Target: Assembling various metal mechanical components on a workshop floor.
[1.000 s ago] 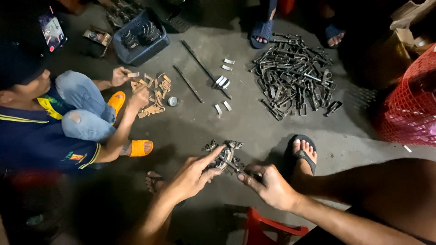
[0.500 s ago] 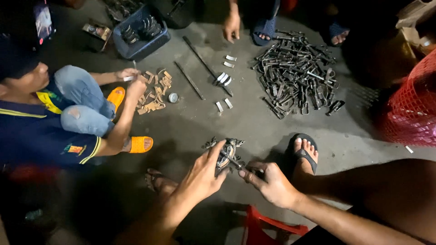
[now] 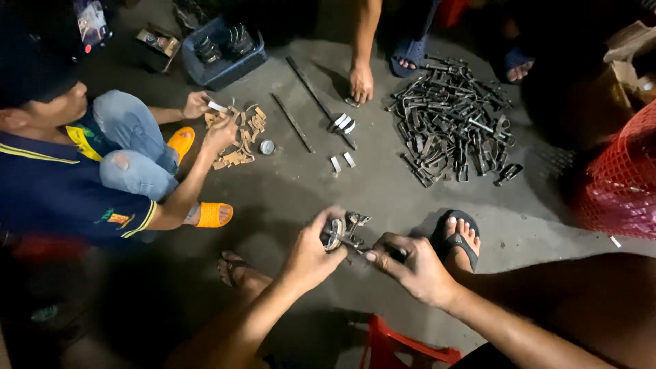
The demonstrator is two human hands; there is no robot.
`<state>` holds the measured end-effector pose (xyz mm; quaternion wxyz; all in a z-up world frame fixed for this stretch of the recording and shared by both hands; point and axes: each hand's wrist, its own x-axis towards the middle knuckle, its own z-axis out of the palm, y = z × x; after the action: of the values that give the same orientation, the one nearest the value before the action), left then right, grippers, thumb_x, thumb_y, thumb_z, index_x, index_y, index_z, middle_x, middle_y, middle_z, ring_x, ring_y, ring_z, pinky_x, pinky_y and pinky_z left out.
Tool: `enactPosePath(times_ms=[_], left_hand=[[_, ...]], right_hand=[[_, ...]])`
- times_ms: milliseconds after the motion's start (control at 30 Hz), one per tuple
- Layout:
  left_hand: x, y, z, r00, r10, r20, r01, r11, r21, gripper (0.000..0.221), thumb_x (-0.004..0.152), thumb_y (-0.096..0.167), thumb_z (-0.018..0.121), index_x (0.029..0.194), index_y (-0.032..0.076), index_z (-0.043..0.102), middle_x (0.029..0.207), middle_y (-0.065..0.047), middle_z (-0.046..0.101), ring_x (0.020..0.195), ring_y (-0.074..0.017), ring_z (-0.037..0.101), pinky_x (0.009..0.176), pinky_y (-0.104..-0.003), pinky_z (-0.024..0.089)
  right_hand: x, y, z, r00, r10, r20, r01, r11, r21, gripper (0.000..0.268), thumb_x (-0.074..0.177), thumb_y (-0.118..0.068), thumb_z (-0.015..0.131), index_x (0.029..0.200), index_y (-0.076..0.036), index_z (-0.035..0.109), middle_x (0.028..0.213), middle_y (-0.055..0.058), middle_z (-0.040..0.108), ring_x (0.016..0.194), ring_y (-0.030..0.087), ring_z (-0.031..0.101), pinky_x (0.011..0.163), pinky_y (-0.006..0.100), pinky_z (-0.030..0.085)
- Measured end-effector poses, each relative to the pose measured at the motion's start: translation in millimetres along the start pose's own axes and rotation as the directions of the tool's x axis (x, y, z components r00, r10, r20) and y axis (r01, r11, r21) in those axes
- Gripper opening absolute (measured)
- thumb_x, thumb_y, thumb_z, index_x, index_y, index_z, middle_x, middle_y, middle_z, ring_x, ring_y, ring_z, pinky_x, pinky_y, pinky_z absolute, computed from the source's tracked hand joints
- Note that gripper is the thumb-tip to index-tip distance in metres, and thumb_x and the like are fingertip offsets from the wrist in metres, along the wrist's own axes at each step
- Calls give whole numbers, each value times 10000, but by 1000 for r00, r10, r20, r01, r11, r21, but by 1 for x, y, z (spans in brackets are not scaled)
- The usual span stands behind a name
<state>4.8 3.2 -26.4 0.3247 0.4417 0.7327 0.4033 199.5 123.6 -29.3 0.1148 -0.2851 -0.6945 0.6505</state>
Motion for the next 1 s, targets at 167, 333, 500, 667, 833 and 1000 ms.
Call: enactPosePath(times_ms=[167,333,500,667,833,1000], left_hand=[[0,-8,1,984,-162,77,161,987,15,477,744,14,647,1220,46,645,977,-57,754,831,-151,711,738,-266,553],[-4,-18,8,992,-112,-50,95,957,-273,276,761,-58,666,1027,-22,731,895,-57,784,757,-127,686,710,-244,549],[-11,-18,9,959,-283,-21,254,890,-379,198,751,-51,651,922,-16,746,759,-40,677,659,-121,547,614,-248,437],[-16,-11,23,735,-626,262,639,509,-576,297,787,-65,622,1079,-120,632,903,-240,684,778,-293,685,711,-419,642],[-22,-21,25,662,-643,385,703,355,-617,248,831,-53,597,1076,-83,581,963,-271,696,918,-391,734,749,-475,624],[-27,-12,34,747,-580,325,595,366,-715,213,839,-61,624,1045,-72,676,913,-198,677,865,-304,666,710,-472,635]], right_hand=[[2,-12,-3,992,-120,-25,115,984,-137,143,827,-150,811,828,-12,773,593,25,692,469,119,517,464,262,459],[1,4,2,972,-170,-165,144,977,-159,380,673,-188,946,951,-57,722,628,5,686,523,117,561,514,265,482],[8,23,2,885,-393,-251,303,894,-330,495,670,-227,961,985,-32,633,724,21,660,566,139,577,534,273,492],[11,-10,-10,611,-791,-13,651,512,-561,309,846,-171,828,806,-50,546,720,57,528,605,231,528,541,344,465],[11,-5,-18,569,-815,111,645,358,-676,235,871,-205,780,885,-58,598,840,77,567,683,233,548,547,338,452],[13,2,-8,594,-802,-66,576,482,-661,163,840,-44,724,801,-48,566,768,91,553,625,262,524,544,358,446]])
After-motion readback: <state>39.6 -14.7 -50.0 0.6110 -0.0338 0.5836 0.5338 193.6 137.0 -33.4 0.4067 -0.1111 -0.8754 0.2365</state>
